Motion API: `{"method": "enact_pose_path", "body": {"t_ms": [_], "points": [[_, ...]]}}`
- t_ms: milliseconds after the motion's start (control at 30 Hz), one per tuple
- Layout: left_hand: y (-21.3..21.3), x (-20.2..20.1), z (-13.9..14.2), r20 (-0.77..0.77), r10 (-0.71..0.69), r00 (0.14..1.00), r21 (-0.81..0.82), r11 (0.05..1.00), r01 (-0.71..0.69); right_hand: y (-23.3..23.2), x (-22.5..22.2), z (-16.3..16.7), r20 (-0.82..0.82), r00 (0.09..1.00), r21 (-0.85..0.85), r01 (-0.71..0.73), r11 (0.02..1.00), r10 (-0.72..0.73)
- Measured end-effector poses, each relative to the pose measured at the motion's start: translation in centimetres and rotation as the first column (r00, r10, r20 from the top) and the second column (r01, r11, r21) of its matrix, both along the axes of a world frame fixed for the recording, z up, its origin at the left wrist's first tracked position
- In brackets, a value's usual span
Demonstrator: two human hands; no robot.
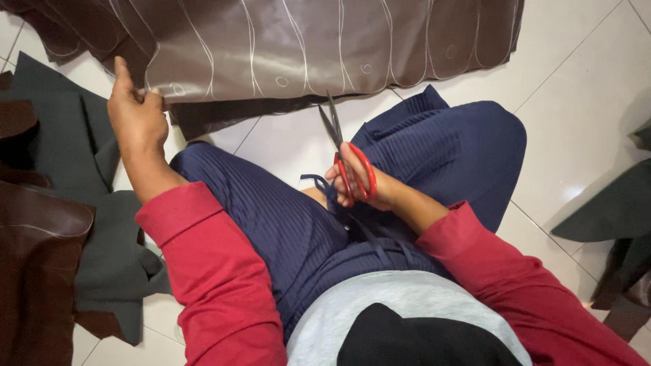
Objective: The person sits on the floor and uses red-handled scissors to cut a brown sheet of material along pre-drawn white outlines. They repeatedly cut out individual shapes, separate them from the main sheet, and set them aside on the floor.
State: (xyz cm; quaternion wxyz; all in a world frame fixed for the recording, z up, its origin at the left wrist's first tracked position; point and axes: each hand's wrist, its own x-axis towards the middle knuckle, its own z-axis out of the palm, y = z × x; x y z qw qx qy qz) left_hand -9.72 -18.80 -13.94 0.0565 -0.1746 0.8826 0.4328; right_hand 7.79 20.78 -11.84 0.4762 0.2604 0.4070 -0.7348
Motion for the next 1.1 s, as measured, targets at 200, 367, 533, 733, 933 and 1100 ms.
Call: {"method": "enact_pose_path", "body": {"t_ms": [200,367,533,733,933,1100], "points": [[-0.3,-0.3,-1.2,0.044,0.07,0.997,0.052,0.996,-0.072,0.0,-1.7,0.5,-0.014,0.979,0.089,0.202,0.975,-0.202],[-0.8,-0.2,-1.6,-0.008,0.05,0.999,-0.193,0.98,-0.051,0.2,-2.2,1.1,-0.029,0.974,0.15,0.227,0.962,-0.225],[4.9,-1.1,0.8,-0.252,0.069,0.965,-0.323,0.934,-0.151,0.0,-2.1,1.2,-0.054,0.974,0.168,0.226,0.96,-0.22],[22.8,3.8,0.2,0.231,-0.23,0.945,0.481,0.872,0.095,0.1,-2.1,0.8,-0.055,0.975,0.212,0.224,0.951,-0.217],[29.1,5.9,-2.0,0.383,-0.049,0.923,0.533,0.828,-0.177,0.2,-1.7,0.4,-0.03,0.98,0.308,0.194,0.931,-0.195],[29.6,5.1,-4.9,0.241,0.11,0.964,0.644,0.725,-0.244,0.4,-1.4,0.3,-0.113,0.986,0.303,0.149,0.941,-0.12]]}}
